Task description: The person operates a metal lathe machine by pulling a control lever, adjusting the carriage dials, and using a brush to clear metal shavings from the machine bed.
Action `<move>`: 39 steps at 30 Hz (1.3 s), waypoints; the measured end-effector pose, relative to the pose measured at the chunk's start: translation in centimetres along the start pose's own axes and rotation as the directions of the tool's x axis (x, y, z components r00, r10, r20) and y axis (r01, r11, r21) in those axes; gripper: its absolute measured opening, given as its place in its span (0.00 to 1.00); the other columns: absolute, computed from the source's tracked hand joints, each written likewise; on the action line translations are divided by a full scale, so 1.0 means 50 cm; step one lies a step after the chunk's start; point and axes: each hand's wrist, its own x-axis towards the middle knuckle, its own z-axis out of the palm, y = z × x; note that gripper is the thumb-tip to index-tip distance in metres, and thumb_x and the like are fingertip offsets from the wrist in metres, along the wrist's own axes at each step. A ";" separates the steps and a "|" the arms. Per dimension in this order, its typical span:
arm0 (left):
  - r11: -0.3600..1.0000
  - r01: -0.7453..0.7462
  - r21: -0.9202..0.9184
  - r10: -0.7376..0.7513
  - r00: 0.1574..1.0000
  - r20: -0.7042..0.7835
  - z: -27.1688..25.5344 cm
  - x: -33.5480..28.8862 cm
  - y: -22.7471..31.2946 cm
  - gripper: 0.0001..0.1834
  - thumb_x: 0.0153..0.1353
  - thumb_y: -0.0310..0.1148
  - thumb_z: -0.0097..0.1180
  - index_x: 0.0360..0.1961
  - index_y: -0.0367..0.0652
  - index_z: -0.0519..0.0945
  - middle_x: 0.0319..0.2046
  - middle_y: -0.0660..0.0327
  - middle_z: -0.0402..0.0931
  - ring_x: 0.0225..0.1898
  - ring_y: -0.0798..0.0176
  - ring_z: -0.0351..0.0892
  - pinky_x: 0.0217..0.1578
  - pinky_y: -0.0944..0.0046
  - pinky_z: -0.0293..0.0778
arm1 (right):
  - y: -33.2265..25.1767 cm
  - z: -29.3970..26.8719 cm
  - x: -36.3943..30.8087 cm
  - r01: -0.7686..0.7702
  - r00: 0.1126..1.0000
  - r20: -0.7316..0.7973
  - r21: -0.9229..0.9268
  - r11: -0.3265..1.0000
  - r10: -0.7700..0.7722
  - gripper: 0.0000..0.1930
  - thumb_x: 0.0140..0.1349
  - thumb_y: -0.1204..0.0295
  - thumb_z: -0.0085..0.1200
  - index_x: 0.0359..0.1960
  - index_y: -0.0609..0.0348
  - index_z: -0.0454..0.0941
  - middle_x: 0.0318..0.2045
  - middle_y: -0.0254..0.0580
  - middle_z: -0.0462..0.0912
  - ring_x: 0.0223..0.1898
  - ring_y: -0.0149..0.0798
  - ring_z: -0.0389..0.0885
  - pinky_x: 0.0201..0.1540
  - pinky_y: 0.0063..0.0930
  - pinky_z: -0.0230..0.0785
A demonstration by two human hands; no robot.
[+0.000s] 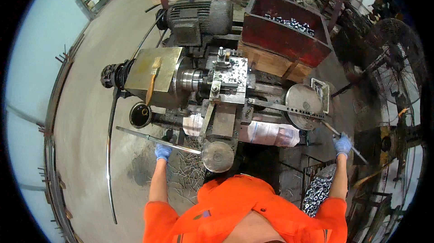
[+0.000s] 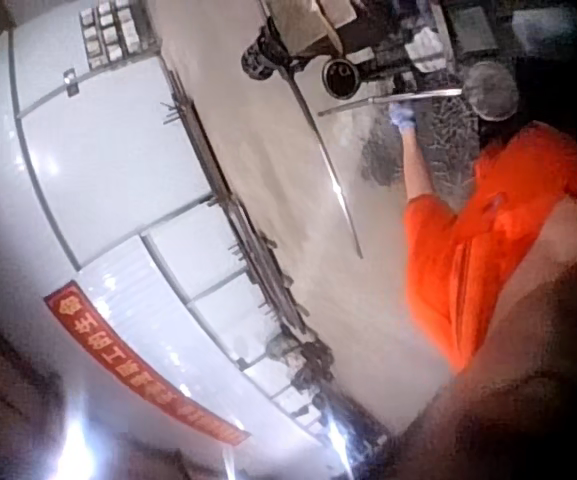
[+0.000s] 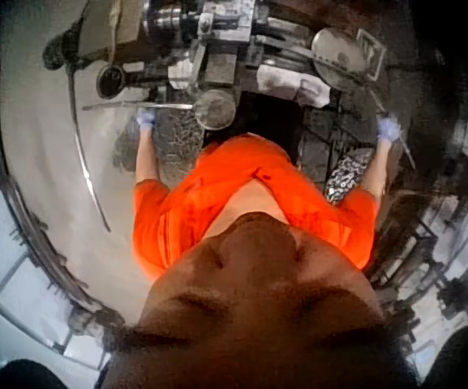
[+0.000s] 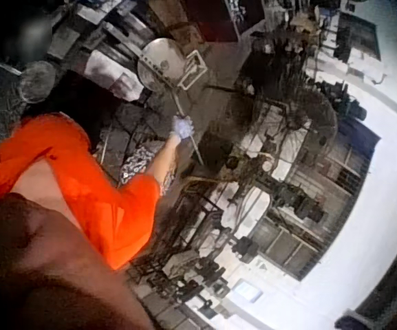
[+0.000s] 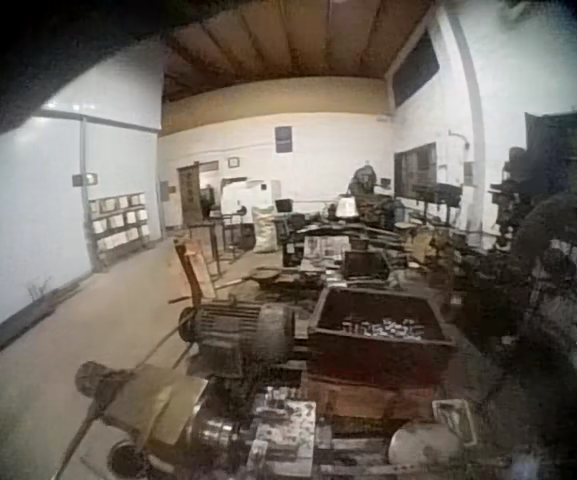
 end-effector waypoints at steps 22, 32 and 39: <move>0.178 0.059 -0.982 -0.542 0.839 -0.048 -0.226 0.010 -0.145 0.23 0.59 0.54 0.48 0.35 0.42 0.74 0.23 0.56 0.75 0.15 0.63 0.72 0.16 0.66 0.71 | 0.421 0.147 -0.217 -0.318 0.919 0.242 -0.011 0.948 0.311 0.18 0.43 0.60 0.54 0.29 0.63 0.81 0.30 0.58 0.80 0.36 0.57 0.79 0.39 0.43 0.72; -0.021 -0.093 -0.995 -0.838 0.545 -0.033 -0.297 0.053 0.055 0.15 0.54 0.35 0.57 0.28 0.31 0.71 0.18 0.54 0.75 0.11 0.63 0.72 0.11 0.64 0.67 | 0.387 0.091 -0.315 -0.381 0.864 0.371 0.041 0.924 0.340 0.23 0.41 0.54 0.60 0.28 0.66 0.79 0.30 0.60 0.80 0.38 0.55 0.79 0.39 0.42 0.71; 0.082 -0.043 -0.996 -0.798 0.596 -0.092 -0.282 0.058 0.045 0.11 0.54 0.31 0.55 0.29 0.31 0.71 0.17 0.53 0.75 0.11 0.63 0.71 0.10 0.64 0.66 | 0.429 0.143 -0.324 -0.408 0.850 0.359 -0.012 0.913 0.385 0.22 0.39 0.58 0.63 0.31 0.64 0.78 0.33 0.58 0.80 0.40 0.54 0.78 0.43 0.40 0.70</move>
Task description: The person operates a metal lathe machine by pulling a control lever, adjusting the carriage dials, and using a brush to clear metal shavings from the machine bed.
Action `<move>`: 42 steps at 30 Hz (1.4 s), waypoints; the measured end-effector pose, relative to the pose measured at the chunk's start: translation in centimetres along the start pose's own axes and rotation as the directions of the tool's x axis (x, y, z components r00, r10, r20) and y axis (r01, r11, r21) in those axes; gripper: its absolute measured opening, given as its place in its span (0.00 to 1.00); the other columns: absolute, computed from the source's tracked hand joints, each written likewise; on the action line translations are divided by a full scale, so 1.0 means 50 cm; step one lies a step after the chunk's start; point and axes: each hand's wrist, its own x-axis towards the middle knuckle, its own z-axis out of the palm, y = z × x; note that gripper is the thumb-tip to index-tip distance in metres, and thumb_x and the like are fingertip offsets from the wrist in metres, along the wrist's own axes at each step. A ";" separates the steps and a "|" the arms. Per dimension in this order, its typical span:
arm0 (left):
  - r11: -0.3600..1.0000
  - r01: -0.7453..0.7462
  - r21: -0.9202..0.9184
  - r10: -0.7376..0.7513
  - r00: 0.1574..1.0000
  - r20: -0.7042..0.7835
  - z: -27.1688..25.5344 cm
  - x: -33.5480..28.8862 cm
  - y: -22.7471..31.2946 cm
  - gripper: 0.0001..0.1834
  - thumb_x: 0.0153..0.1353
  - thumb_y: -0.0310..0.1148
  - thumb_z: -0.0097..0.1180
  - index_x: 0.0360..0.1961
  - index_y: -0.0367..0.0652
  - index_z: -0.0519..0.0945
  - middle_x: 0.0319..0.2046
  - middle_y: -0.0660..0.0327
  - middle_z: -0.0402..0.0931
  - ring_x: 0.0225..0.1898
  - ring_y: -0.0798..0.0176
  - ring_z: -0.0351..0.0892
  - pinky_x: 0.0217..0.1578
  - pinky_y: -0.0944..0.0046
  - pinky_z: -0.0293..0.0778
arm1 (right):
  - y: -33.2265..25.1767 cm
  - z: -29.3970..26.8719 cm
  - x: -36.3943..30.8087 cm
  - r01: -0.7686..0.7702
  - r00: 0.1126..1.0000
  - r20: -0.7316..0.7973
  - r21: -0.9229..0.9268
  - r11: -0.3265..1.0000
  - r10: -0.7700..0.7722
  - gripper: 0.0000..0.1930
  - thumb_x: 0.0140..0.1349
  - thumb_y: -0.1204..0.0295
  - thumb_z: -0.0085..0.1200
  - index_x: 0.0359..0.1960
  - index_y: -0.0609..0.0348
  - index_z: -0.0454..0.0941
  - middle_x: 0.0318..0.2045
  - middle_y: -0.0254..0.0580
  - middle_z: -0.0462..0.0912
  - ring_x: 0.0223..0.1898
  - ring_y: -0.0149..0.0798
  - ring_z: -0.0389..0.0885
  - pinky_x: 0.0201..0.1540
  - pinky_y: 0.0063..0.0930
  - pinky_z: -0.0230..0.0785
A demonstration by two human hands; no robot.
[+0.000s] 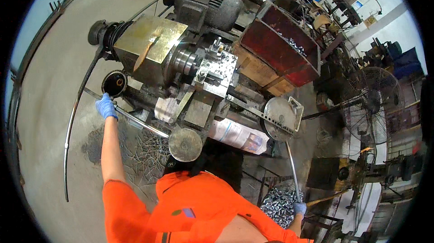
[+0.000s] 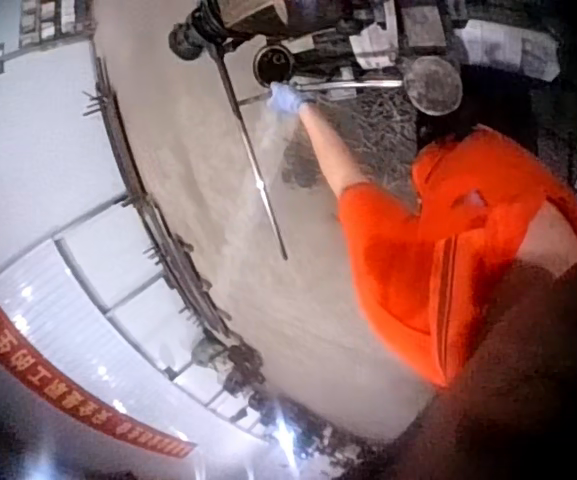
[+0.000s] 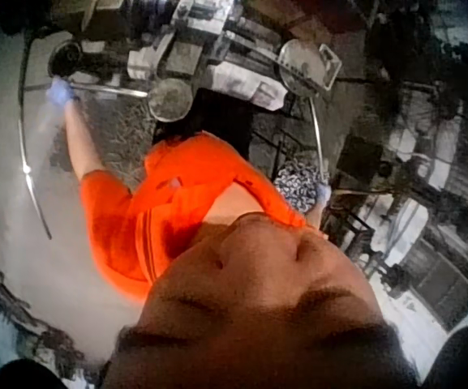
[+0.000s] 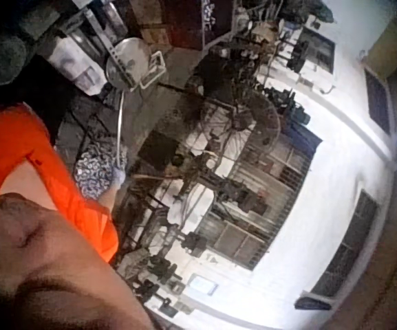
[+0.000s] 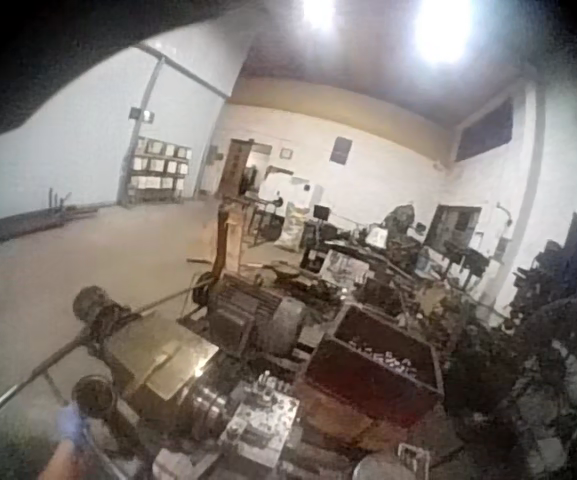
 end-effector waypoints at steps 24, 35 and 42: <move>0.993 0.010 -0.114 -0.011 1.000 -0.011 -0.003 -0.037 0.037 0.08 0.54 0.28 0.52 0.29 0.32 0.73 0.15 0.55 0.73 0.09 0.64 0.70 0.08 0.66 0.64 | -0.056 -0.036 -0.061 -0.017 1.000 -0.013 -0.044 0.999 0.016 0.20 0.45 0.57 0.54 0.30 0.64 0.80 0.33 0.61 0.79 0.41 0.56 0.78 0.44 0.42 0.70; 0.988 0.005 -0.152 -0.005 1.000 0.001 -0.006 -0.023 0.019 0.08 0.55 0.29 0.52 0.30 0.33 0.71 0.15 0.56 0.73 0.10 0.64 0.70 0.10 0.66 0.65 | -0.070 -0.053 -0.084 -0.080 0.996 0.036 -0.024 0.997 0.081 0.23 0.41 0.58 0.58 0.34 0.66 0.78 0.38 0.61 0.78 0.44 0.55 0.76 0.46 0.41 0.69; 0.985 0.021 -0.169 -0.018 1.000 0.019 -0.001 -0.031 0.024 0.07 0.56 0.29 0.51 0.30 0.34 0.72 0.15 0.56 0.73 0.10 0.65 0.70 0.09 0.67 0.65 | -0.059 -0.043 -0.090 -0.116 0.993 0.002 -0.014 0.993 0.116 0.23 0.43 0.61 0.55 0.38 0.66 0.77 0.41 0.62 0.77 0.46 0.56 0.76 0.47 0.40 0.69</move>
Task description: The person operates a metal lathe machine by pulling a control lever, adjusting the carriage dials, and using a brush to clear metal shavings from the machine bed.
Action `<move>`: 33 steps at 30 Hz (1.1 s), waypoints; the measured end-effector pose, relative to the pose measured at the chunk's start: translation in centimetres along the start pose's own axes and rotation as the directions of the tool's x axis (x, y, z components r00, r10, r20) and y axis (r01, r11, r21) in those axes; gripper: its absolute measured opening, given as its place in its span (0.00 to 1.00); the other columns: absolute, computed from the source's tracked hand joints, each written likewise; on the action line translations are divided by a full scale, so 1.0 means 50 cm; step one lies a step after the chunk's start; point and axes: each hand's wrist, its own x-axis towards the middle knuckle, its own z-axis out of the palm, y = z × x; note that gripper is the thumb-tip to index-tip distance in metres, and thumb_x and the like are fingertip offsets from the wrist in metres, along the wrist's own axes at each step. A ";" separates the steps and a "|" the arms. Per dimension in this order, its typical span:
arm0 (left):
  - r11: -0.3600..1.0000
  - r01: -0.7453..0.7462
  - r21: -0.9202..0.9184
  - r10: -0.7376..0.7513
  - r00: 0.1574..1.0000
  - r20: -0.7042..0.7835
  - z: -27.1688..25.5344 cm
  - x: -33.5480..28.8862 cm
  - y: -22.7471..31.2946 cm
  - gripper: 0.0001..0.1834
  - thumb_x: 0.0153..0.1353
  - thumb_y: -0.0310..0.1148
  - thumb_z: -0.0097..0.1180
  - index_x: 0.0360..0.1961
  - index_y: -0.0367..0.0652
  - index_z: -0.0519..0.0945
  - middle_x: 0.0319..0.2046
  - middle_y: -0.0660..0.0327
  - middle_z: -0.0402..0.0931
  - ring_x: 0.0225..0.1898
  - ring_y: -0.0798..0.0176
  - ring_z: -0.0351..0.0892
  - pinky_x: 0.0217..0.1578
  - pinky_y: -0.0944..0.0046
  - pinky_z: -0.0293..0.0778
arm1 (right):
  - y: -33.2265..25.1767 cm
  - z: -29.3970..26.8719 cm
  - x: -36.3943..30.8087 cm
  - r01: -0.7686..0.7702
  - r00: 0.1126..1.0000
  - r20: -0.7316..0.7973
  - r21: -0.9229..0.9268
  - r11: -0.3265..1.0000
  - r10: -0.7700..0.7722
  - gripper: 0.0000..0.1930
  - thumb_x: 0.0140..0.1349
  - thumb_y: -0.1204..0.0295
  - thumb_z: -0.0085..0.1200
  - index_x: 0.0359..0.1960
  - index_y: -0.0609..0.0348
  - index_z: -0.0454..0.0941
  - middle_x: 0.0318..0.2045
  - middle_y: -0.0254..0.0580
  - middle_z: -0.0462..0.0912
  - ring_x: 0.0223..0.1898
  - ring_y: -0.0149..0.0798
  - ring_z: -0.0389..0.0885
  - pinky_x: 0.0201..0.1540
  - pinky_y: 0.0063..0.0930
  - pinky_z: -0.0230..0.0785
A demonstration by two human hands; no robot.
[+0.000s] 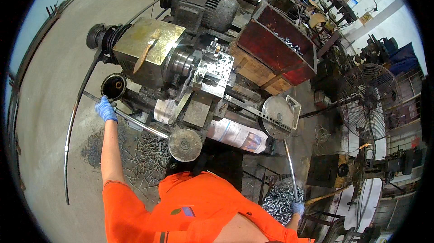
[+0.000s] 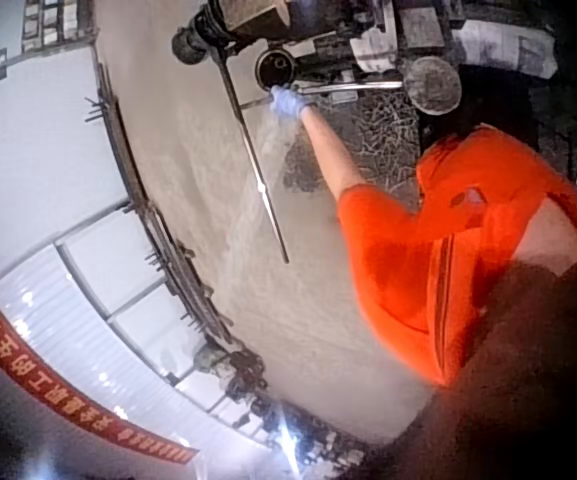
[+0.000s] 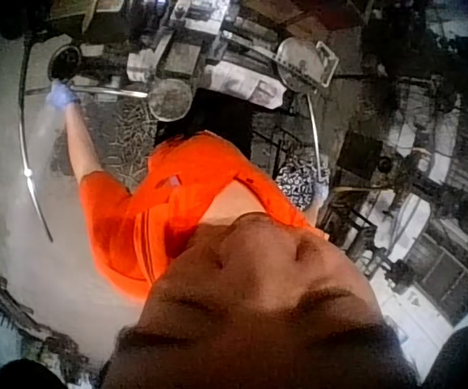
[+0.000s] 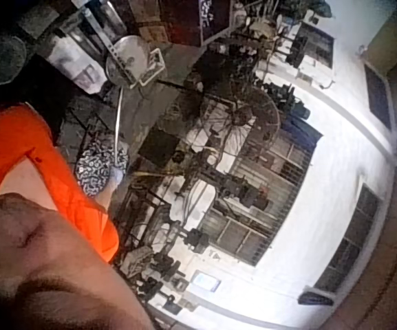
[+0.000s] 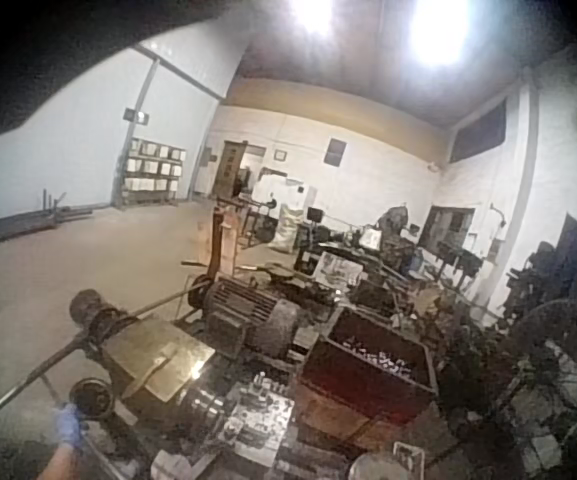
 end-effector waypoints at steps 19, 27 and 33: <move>0.996 0.011 -0.088 -0.010 1.000 0.005 -0.005 0.019 -0.015 0.06 0.56 0.27 0.50 0.30 0.33 0.72 0.15 0.55 0.73 0.11 0.63 0.71 0.11 0.66 0.69 | 0.002 0.006 -0.019 0.009 1.000 -0.015 0.039 0.999 -0.008 0.24 0.37 0.58 0.63 0.32 0.66 0.79 0.35 0.62 0.79 0.41 0.56 0.78 0.44 0.40 0.70; 0.996 0.007 -0.087 -0.009 1.000 -0.021 0.006 0.006 -0.003 0.06 0.56 0.26 0.50 0.31 0.33 0.71 0.16 0.54 0.74 0.11 0.63 0.71 0.11 0.66 0.69 | 0.021 0.028 -0.007 0.019 1.000 0.001 -0.040 0.999 -0.019 0.22 0.41 0.59 0.56 0.35 0.65 0.78 0.37 0.61 0.79 0.43 0.56 0.77 0.45 0.39 0.70; 0.993 0.020 -0.113 -0.021 1.000 -0.007 0.001 0.019 -0.014 0.06 0.56 0.26 0.50 0.31 0.33 0.71 0.16 0.54 0.74 0.11 0.63 0.71 0.11 0.66 0.69 | 0.013 0.019 -0.023 -0.017 1.000 0.018 -0.047 0.999 0.018 0.23 0.42 0.60 0.55 0.36 0.66 0.77 0.38 0.62 0.78 0.44 0.55 0.77 0.46 0.40 0.69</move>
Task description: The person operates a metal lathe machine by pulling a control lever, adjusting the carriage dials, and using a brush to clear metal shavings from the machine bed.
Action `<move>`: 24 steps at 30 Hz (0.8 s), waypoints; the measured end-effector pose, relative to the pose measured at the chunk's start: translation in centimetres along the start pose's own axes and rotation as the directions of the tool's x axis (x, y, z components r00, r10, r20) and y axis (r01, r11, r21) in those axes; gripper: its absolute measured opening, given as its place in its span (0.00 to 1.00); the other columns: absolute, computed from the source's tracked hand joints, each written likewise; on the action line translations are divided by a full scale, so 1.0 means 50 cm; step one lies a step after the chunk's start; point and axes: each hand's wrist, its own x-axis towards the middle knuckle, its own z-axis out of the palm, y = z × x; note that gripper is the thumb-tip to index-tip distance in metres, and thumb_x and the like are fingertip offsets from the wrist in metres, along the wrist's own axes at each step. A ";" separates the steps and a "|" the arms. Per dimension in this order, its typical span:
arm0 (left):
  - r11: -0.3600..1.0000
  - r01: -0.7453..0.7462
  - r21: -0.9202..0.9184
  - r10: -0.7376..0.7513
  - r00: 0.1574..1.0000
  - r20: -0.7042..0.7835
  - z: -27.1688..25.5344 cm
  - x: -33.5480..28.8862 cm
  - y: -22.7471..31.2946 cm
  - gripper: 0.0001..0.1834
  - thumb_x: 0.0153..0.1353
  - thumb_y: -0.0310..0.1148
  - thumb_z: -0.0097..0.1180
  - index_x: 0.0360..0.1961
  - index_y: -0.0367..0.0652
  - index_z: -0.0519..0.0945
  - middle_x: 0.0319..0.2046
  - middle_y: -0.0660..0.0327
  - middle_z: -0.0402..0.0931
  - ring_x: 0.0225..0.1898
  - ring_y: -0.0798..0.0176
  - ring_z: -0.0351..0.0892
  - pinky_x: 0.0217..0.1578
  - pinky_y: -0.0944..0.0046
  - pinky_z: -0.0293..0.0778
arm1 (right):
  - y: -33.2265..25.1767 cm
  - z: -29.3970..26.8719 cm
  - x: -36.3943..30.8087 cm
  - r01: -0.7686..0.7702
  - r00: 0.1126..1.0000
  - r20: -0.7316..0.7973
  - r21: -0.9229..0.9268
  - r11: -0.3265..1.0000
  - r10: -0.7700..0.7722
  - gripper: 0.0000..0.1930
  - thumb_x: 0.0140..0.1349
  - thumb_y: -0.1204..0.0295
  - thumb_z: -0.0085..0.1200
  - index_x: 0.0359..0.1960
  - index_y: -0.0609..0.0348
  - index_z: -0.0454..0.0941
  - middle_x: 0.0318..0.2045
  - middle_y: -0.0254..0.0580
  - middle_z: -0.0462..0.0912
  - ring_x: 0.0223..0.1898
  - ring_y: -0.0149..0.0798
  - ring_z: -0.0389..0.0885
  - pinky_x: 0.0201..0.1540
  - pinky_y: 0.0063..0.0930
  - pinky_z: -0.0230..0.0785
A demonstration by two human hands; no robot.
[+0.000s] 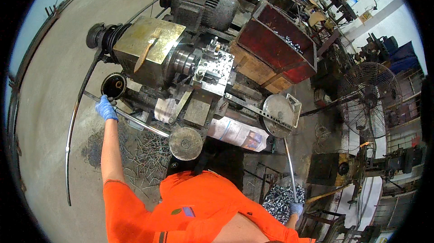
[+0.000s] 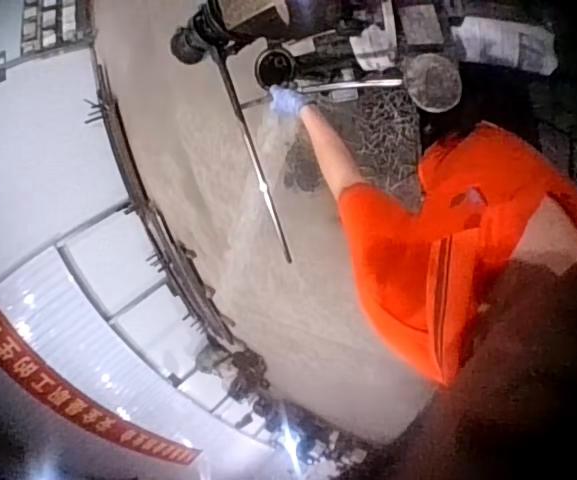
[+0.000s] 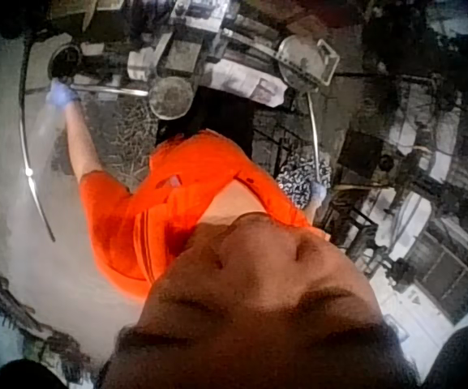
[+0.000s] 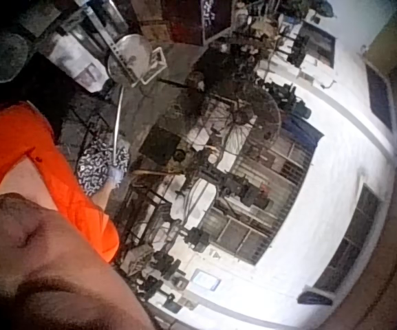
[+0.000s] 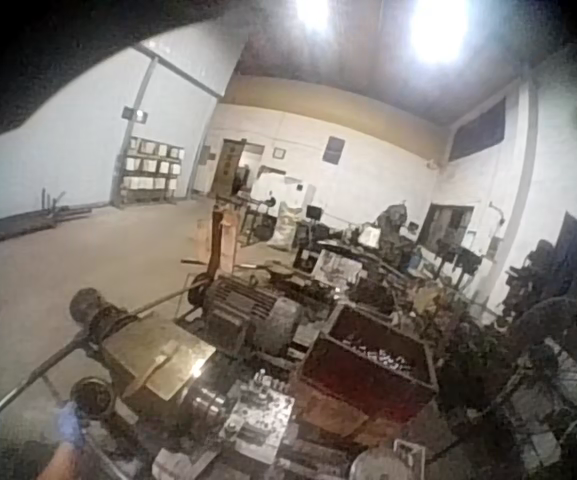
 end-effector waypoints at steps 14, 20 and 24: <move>1.000 -0.017 -0.022 0.018 1.000 0.017 -0.001 -0.002 -0.003 0.06 0.56 0.26 0.49 0.32 0.33 0.72 0.16 0.54 0.74 0.11 0.63 0.71 0.11 0.66 0.69 | -0.020 -0.028 -0.048 0.061 0.998 -0.039 0.100 0.993 -0.058 0.24 0.40 0.56 0.59 0.31 0.68 0.78 0.35 0.63 0.79 0.41 0.57 0.78 0.46 0.41 0.69; 0.999 -0.022 -0.033 0.023 1.000 0.008 0.008 -0.001 -0.007 0.06 0.56 0.27 0.49 0.32 0.33 0.72 0.16 0.53 0.74 0.11 0.63 0.71 0.11 0.66 0.70 | 0.014 0.019 -0.014 0.044 0.997 -0.065 0.003 0.999 -0.044 0.23 0.44 0.57 0.56 0.31 0.69 0.78 0.33 0.62 0.79 0.39 0.57 0.78 0.43 0.43 0.70; 1.000 -0.011 -0.019 0.011 1.000 0.022 -0.008 0.011 -0.010 0.06 0.57 0.26 0.49 0.32 0.33 0.72 0.17 0.53 0.74 0.11 0.63 0.72 0.12 0.66 0.70 | -0.034 -0.027 -0.060 0.017 0.998 -0.060 0.017 1.000 -0.016 0.23 0.43 0.57 0.57 0.31 0.69 0.78 0.33 0.62 0.79 0.39 0.56 0.78 0.43 0.42 0.70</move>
